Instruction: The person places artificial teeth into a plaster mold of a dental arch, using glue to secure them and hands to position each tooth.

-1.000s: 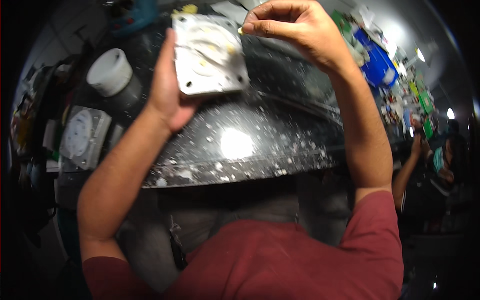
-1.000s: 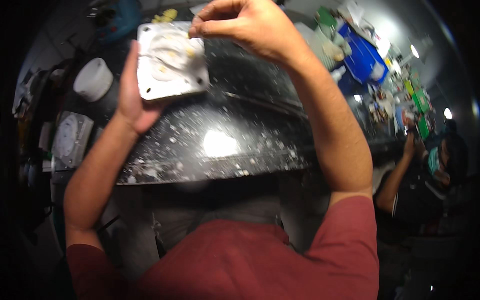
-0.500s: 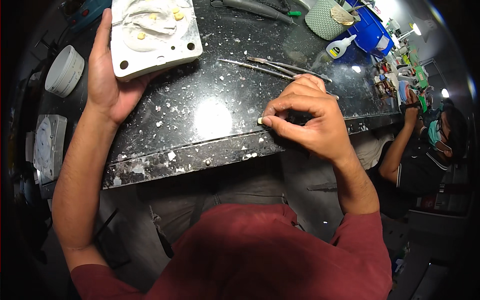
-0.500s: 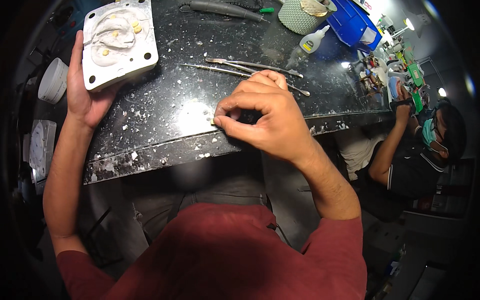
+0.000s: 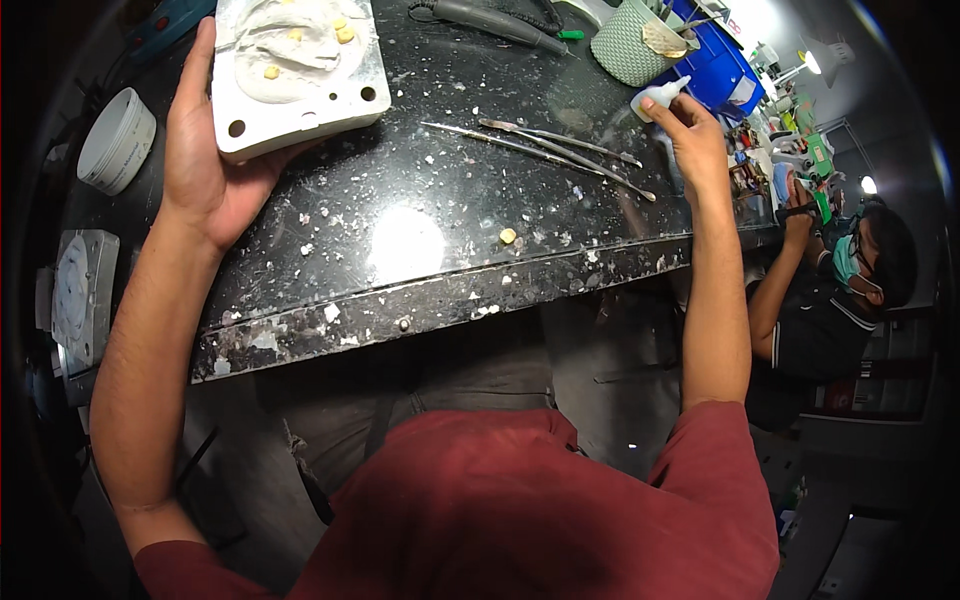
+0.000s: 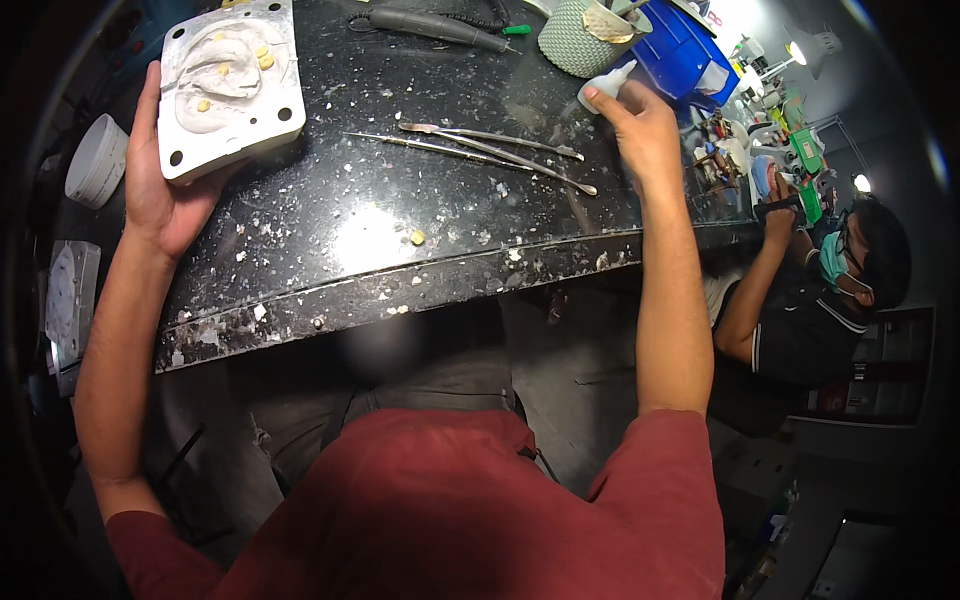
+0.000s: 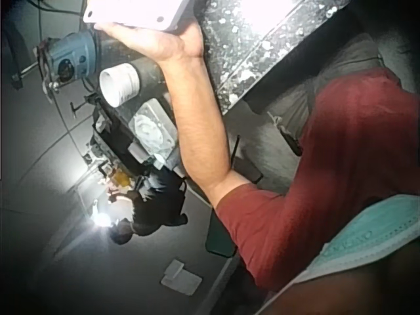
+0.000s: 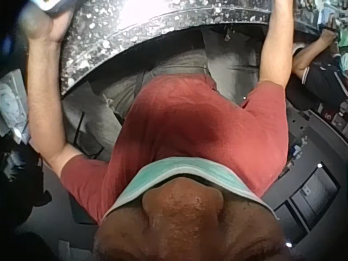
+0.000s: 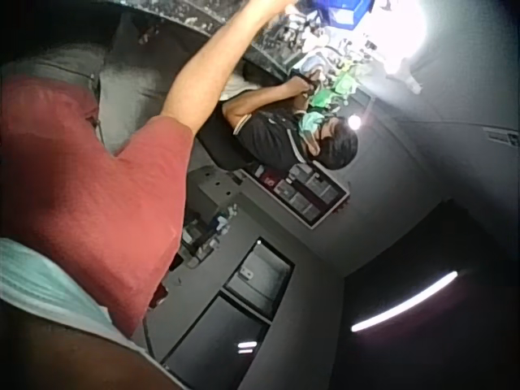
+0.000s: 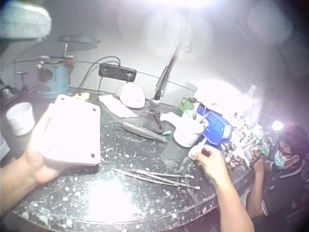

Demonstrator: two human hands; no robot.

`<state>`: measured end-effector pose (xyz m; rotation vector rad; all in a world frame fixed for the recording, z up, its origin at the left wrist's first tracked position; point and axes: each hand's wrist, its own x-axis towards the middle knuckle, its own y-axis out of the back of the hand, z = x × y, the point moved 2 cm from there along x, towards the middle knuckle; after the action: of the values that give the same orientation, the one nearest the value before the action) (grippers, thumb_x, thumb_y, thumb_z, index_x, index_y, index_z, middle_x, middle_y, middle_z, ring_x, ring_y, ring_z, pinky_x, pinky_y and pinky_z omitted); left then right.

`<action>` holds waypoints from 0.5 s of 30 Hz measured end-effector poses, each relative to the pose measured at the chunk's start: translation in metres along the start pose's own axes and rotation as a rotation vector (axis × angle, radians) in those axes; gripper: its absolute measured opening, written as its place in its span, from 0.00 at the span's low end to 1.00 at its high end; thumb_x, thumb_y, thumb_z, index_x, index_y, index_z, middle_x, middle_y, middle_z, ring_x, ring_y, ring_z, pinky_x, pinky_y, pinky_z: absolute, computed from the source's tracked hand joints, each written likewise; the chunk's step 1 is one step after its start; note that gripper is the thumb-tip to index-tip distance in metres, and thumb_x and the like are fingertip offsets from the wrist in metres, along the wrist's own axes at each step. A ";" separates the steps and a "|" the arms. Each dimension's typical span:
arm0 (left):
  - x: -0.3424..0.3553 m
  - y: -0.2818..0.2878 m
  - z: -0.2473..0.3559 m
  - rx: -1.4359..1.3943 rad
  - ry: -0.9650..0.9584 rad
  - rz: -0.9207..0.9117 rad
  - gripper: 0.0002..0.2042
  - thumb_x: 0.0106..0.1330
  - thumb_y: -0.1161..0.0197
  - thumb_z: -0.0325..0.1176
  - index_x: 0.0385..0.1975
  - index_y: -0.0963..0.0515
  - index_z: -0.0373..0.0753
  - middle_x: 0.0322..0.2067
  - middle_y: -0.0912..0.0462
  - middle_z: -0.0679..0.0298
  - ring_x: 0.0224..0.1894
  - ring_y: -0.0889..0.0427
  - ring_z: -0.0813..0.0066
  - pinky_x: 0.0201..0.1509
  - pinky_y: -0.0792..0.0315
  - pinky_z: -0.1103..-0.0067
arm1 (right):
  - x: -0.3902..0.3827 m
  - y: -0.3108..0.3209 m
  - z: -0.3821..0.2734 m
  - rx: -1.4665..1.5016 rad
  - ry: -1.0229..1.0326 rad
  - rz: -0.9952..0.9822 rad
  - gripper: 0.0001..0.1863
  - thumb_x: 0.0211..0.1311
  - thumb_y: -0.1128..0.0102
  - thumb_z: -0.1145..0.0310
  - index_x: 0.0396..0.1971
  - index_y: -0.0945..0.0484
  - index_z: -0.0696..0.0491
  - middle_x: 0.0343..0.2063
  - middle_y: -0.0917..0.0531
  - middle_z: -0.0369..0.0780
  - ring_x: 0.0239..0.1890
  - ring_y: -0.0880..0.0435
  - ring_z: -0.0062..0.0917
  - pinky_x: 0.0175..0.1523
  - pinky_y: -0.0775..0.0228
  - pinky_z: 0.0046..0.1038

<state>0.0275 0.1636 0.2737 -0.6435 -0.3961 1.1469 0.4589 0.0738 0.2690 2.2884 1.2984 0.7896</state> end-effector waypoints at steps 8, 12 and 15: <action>-0.002 0.013 0.002 0.016 0.007 0.100 0.32 0.78 0.52 0.57 0.71 0.36 0.40 0.66 0.27 0.55 0.66 0.24 0.59 0.70 0.28 0.60 | -0.102 -0.031 -0.122 0.037 0.152 -0.492 0.19 0.61 0.27 0.72 0.52 0.17 0.55 0.37 0.11 0.39 0.40 0.14 0.18 0.48 0.23 0.23; 0.004 0.012 0.003 0.022 0.015 0.035 0.31 0.78 0.52 0.57 0.71 0.35 0.41 0.66 0.27 0.55 0.66 0.24 0.60 0.70 0.29 0.60 | -0.119 -0.025 -0.132 -0.373 0.635 -0.579 0.17 0.51 0.23 0.70 0.43 0.12 0.55 0.33 0.11 0.37 0.34 0.13 0.23 0.42 0.26 0.26; 0.002 0.007 0.003 0.026 0.008 0.052 0.31 0.78 0.52 0.56 0.71 0.35 0.41 0.66 0.27 0.56 0.66 0.24 0.60 0.70 0.29 0.60 | -0.119 -0.026 -0.134 -0.440 0.633 -0.622 0.17 0.53 0.25 0.65 0.44 0.12 0.49 0.29 0.14 0.34 0.31 0.16 0.28 0.41 0.27 0.30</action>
<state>0.0218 0.1678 0.2714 -0.6384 -0.3589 1.1970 0.3070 -0.0087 0.3229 1.2107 1.7401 1.4301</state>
